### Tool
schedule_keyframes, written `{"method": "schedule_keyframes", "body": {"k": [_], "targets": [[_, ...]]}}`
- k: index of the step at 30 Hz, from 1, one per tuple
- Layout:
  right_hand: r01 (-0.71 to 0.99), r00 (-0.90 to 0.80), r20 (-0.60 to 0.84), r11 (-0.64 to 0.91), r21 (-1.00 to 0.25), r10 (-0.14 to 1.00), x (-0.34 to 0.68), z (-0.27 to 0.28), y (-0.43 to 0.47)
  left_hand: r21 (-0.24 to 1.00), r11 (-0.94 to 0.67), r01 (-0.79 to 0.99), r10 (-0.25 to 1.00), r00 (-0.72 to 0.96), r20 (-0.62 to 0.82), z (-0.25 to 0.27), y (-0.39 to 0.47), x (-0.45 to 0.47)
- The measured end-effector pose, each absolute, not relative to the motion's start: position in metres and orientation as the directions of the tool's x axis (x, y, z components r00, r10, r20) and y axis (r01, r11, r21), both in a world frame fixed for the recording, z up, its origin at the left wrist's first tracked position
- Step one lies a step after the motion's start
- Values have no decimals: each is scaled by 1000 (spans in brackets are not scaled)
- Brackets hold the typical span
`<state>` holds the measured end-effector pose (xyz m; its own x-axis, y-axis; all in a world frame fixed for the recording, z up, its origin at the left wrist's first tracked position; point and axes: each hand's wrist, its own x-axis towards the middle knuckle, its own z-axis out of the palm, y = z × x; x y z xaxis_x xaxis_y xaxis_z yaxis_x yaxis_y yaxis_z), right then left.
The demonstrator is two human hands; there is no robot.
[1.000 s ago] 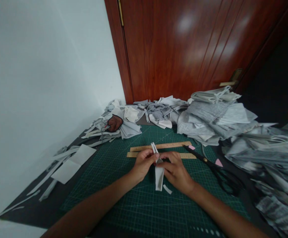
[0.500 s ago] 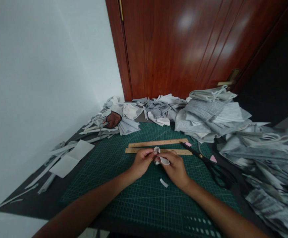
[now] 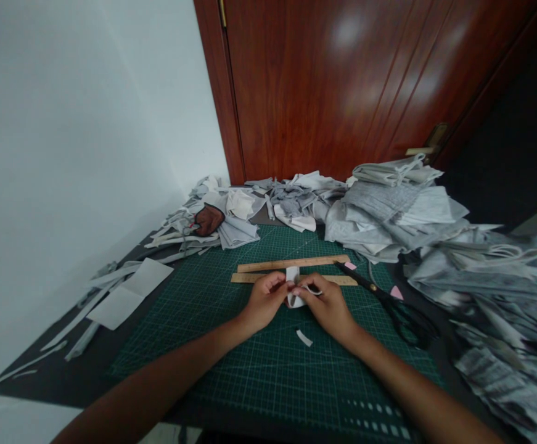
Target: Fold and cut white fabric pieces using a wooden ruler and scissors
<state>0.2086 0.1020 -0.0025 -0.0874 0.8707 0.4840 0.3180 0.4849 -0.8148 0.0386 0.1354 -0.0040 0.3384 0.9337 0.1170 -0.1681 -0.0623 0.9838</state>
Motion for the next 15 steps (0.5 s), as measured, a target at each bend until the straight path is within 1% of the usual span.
{"method": "schedule_keyframes", "body": {"k": [2, 5, 8, 12, 15], "targets": [[291, -106, 504, 511, -809, 857, 210, -1, 104, 984, -72, -163, 933, 339, 124, -4, 136, 39], [301, -130, 520, 533, -791, 844, 213, 0, 107, 986, -79, -147, 921, 367, 129, -4, 135, 39], [331, -156, 495, 518, -789, 855, 215, 0, 108, 988, -78, -131, 918, 377, 122, -5, 134, 40], [354, -190, 468, 504, -788, 863, 216, 1, 108, 987, -104, -119, 928, 346, 140, -6, 135, 39], [380, -140, 479, 494, -782, 866, 216, 1, 107, 988, -111, -110, 919, 368, 144, -6, 135, 38]]}}
